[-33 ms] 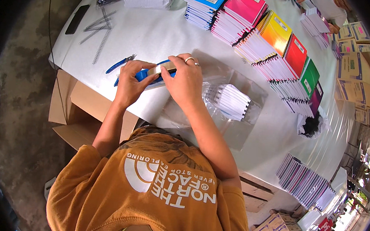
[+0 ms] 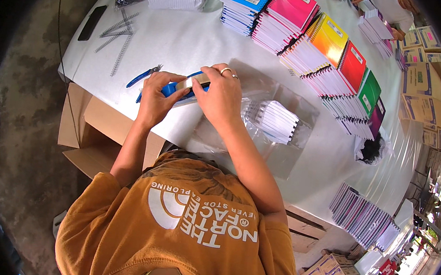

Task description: The person gathers several small spiral notebooks from stacks, places them inside a plastic sleeve, and seals the package using tape and a tape dispenser.

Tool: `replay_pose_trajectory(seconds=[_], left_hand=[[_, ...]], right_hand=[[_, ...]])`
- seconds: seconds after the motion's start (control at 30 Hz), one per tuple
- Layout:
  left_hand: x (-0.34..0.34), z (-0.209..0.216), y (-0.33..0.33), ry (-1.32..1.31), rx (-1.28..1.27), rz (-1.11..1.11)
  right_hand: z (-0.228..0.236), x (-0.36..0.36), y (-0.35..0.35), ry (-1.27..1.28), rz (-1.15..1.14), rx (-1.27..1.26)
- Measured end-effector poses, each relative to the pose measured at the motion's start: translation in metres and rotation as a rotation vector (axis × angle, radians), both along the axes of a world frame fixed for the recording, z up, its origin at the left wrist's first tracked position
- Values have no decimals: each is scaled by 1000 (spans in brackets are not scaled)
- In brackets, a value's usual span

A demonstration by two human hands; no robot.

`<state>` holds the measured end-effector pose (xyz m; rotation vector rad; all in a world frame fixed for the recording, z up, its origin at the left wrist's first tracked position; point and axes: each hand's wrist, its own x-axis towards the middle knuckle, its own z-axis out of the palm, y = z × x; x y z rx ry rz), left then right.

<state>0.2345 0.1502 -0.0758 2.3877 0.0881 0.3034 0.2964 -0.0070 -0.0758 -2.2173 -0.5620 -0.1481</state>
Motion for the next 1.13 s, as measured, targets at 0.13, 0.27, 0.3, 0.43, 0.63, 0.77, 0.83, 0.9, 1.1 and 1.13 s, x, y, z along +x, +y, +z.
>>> replay_pose_trajectory(seconds=[0.13,0.27,0.3,0.43,0.63,0.77,0.83,0.9,1.1,1.13], left_hand=[[1,-1,0,2,-1,-8],[1,-3,1,-5,-7,-17],[1,-4,1,-4,-9,-16],[1,-3,0,3,-23,-24],[-1,-2,8,39,-29,-31],[-11,-9,15,95,28,28],[-19,-23,9,-10,31,131],[-29,-37,10,68,-16,156],[-41,-46,46,176,-404,77],[-44,-47,51,189,-365,98]], right_hand=[[7,1,4,-14,-16,-60],[5,3,5,-56,-9,-82],[4,3,6,-53,-12,-73],[0,6,3,-40,-13,-23],[1,10,-7,33,120,38],[-13,3,-11,-4,196,2],[-20,2,-11,194,177,186],[-28,2,-11,287,157,265],[-27,-22,-17,259,192,-48],[-25,-30,-19,259,211,-85]])
